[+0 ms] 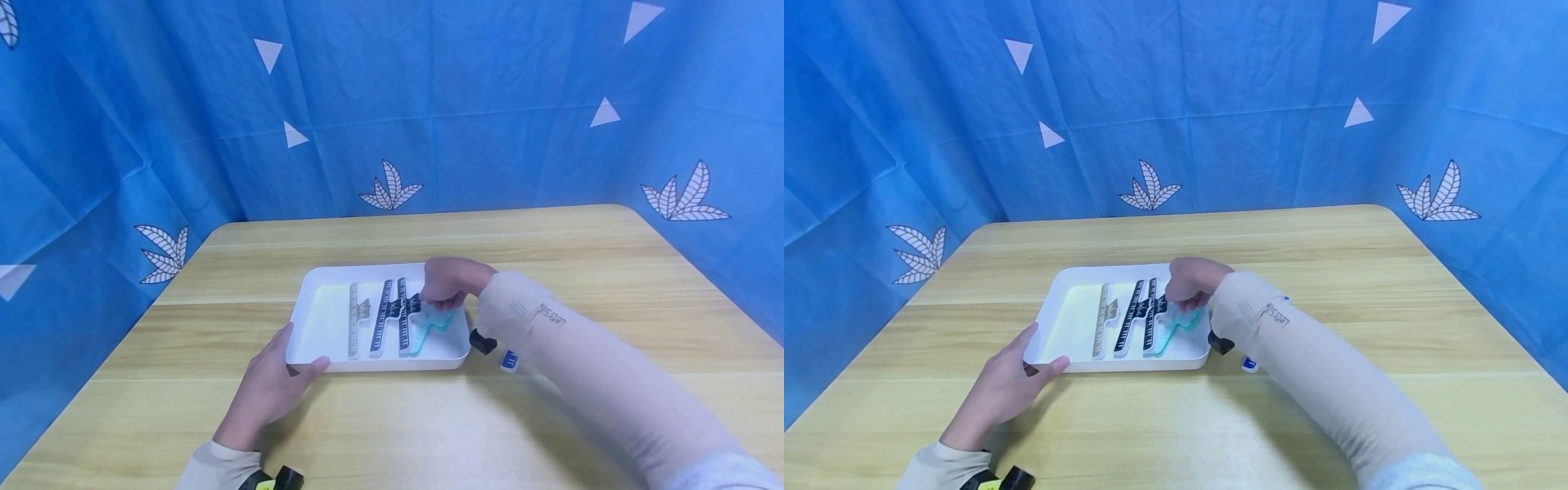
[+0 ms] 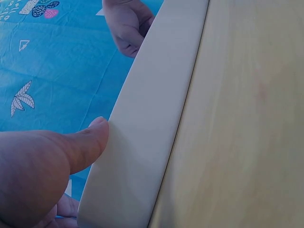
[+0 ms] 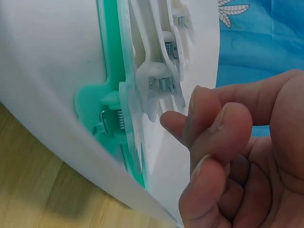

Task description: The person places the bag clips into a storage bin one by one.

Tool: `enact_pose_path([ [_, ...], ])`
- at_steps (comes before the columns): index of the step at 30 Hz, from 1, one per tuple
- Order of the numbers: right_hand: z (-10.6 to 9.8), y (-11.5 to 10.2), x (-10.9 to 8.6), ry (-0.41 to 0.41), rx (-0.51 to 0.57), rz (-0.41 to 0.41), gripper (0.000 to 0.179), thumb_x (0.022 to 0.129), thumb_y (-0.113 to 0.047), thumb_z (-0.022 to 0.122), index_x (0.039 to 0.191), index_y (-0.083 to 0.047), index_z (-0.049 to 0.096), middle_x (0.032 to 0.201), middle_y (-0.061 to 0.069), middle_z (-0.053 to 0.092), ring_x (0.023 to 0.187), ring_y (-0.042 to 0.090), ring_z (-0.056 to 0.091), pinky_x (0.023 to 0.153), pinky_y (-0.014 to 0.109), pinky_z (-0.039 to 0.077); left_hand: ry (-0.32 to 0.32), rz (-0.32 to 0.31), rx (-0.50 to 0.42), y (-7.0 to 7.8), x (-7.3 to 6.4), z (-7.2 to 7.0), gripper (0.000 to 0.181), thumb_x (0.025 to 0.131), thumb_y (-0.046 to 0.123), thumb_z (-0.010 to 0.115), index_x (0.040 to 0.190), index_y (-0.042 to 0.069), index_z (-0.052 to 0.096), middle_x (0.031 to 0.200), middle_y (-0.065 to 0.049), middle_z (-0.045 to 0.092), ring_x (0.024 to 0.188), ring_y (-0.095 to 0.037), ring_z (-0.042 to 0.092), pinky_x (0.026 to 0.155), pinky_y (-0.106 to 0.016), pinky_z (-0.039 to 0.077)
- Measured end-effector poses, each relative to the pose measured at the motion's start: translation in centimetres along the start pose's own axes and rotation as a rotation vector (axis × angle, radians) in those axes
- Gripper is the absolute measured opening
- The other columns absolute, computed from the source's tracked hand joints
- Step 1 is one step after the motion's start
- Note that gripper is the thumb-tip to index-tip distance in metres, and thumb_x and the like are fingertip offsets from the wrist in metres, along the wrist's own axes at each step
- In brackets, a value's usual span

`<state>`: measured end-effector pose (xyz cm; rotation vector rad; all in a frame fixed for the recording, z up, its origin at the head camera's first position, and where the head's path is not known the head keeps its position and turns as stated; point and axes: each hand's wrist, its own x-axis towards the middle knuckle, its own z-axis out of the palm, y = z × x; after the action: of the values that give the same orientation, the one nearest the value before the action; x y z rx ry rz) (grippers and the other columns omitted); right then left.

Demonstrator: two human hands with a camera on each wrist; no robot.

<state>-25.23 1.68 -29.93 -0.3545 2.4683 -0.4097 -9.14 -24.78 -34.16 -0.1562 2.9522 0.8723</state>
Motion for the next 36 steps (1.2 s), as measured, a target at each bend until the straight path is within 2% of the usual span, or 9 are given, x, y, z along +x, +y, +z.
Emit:
enact_pose_path([
  [8, -0.8, 0.9, -0.6, 0.026, -0.002, -0.005, 0.03, 0.094, -0.023, 0.058, 0.067, -0.011, 0.058, 0.061, 0.0, 0.057, 0.048, 0.009, 0.047, 0.049, 0.02, 0.046, -0.004, 0.006, -0.002, 0.0, 0.2, 0.0, 0.1, 0.089, 0.056, 0.062, 0.153, -0.004, 0.013, 0.153, -0.029, 0.023, 0.137, -0.048, 0.027, 0.106, -0.062, 0.026],
  [16, -1.6, 2.6, -1.5, 0.033, 0.032, 0.002, 0.03, 0.095, -0.024, 0.057, 0.068, -0.011, 0.059, 0.06, 0.0, 0.056, 0.049, 0.009, 0.046, 0.05, 0.02, 0.044, -0.002, 0.022, -0.003, 0.1, 0.3, -0.1, 0.1, 0.089, 0.056, 0.061, 0.153, -0.004, 0.013, 0.153, -0.029, 0.024, 0.136, -0.048, 0.028, 0.107, -0.062, 0.027],
  [24, -2.1, 4.8, -2.4, 0.038, 0.057, -0.058, 0.037, 0.096, -0.019, 0.053, 0.059, -0.014, 0.053, 0.056, -0.001, 0.053, 0.046, 0.008, 0.044, 0.047, 0.02, 0.042, 0.002, 0.024, -0.004, 0.3, 0.3, -0.2, 0.099, 0.089, 0.055, 0.062, 0.152, -0.004, 0.013, 0.153, -0.029, 0.024, 0.136, -0.048, 0.027, 0.107, -0.062, 0.026],
  [29, -2.1, 6.2, -2.7, 0.027, 0.107, -0.069, 0.04, 0.094, -0.016, 0.05, 0.055, -0.015, 0.05, 0.053, -0.002, 0.051, 0.044, 0.008, 0.041, 0.046, 0.019, 0.039, 0.001, 0.038, -0.01, 0.1, 0.0, -0.2, 0.096, 0.09, 0.052, 0.062, 0.152, -0.004, 0.015, 0.151, -0.029, 0.028, 0.134, -0.047, 0.033, 0.105, -0.061, 0.03],
  [36, -2.3, 7.6, -3.2, 0.02, 0.12, -0.04, 0.042, 0.098, -0.02, 0.05, 0.056, -0.015, 0.05, 0.054, -0.002, 0.052, 0.045, 0.008, 0.04, 0.047, 0.02, 0.038, 0.015, 0.054, -0.01, -0.1, -0.2, -0.2, 0.095, 0.09, 0.053, 0.061, 0.152, -0.003, 0.016, 0.15, -0.029, 0.03, 0.133, -0.046, 0.035, 0.104, -0.061, 0.031],
])
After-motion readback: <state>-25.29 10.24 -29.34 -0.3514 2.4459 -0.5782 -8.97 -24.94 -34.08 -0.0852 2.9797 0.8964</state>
